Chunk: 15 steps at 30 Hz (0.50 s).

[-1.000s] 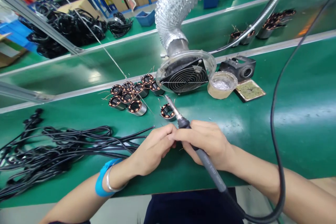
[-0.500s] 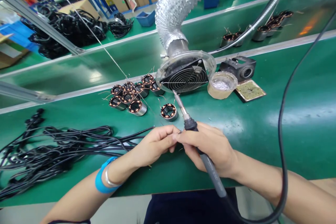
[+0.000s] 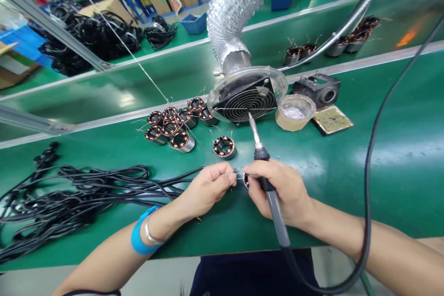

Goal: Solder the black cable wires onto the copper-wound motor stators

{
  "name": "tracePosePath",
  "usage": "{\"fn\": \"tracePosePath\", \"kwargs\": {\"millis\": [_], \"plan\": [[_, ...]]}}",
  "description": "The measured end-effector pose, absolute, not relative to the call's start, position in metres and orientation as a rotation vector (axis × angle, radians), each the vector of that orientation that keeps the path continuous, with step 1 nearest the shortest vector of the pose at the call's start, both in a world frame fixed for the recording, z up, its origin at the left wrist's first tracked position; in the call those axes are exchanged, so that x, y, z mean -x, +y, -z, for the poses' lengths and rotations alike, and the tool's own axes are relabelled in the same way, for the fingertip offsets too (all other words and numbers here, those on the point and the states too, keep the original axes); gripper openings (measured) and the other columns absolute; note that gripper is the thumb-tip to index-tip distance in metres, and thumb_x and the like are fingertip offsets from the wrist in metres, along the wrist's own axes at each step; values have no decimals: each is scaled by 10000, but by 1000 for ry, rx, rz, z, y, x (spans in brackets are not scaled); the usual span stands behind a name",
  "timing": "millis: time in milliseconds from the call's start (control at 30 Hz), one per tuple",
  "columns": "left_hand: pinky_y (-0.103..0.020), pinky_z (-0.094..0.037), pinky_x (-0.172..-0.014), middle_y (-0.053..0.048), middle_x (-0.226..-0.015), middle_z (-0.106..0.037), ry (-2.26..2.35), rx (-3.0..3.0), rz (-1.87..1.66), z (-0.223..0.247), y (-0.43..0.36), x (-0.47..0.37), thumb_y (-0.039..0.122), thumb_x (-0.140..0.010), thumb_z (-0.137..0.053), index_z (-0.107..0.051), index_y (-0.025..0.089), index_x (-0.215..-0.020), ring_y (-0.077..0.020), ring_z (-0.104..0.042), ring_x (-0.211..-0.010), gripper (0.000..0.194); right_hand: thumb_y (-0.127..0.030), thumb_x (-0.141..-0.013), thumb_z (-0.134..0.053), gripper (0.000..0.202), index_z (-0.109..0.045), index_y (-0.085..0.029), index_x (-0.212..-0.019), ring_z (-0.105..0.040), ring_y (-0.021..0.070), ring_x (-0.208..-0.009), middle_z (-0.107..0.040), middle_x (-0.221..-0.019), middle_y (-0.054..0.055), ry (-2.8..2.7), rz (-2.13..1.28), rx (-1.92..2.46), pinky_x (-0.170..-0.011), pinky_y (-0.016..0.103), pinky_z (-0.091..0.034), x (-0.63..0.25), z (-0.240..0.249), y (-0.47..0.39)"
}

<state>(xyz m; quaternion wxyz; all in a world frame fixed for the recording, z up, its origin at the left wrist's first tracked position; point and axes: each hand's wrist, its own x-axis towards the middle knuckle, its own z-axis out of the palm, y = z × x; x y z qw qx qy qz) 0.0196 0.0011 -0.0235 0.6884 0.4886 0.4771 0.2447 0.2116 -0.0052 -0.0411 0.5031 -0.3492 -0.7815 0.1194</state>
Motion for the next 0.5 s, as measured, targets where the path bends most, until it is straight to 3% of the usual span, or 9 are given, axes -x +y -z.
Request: {"fn": "tracePosePath", "kwargs": {"millis": [167,367,500], "plan": [[-223,-211,-505,95,-536,-302,1111,-1085,-606,25,0,-23,531,-861,-599,-475,197,-723,-72,-240,-504,383,-50,-879,-586,366,-567,-259,-1179,-613,139,-580,-718,-854,-3,-1975,-202,807,-535,273,-534,-210,39,1],[-221,-225,-505,96,-535,-322,1147,-1116,-607,25,-2,-25,475,-869,-584,-460,198,-707,-70,-250,-498,344,-111,-894,-570,325,-583,-204,-1205,-657,159,-639,-739,-922,32,-2066,-250,816,-594,305,-566,-220,21,-2],[-228,-214,-501,99,-530,-317,1162,-1143,-573,23,-3,-24,447,-874,-569,-457,196,-691,-65,-238,-488,329,-23,-911,-562,462,-591,-229,-1324,-707,152,-737,-751,-939,13,-1985,-291,870,-672,284,-588,-231,5,-14]]}}
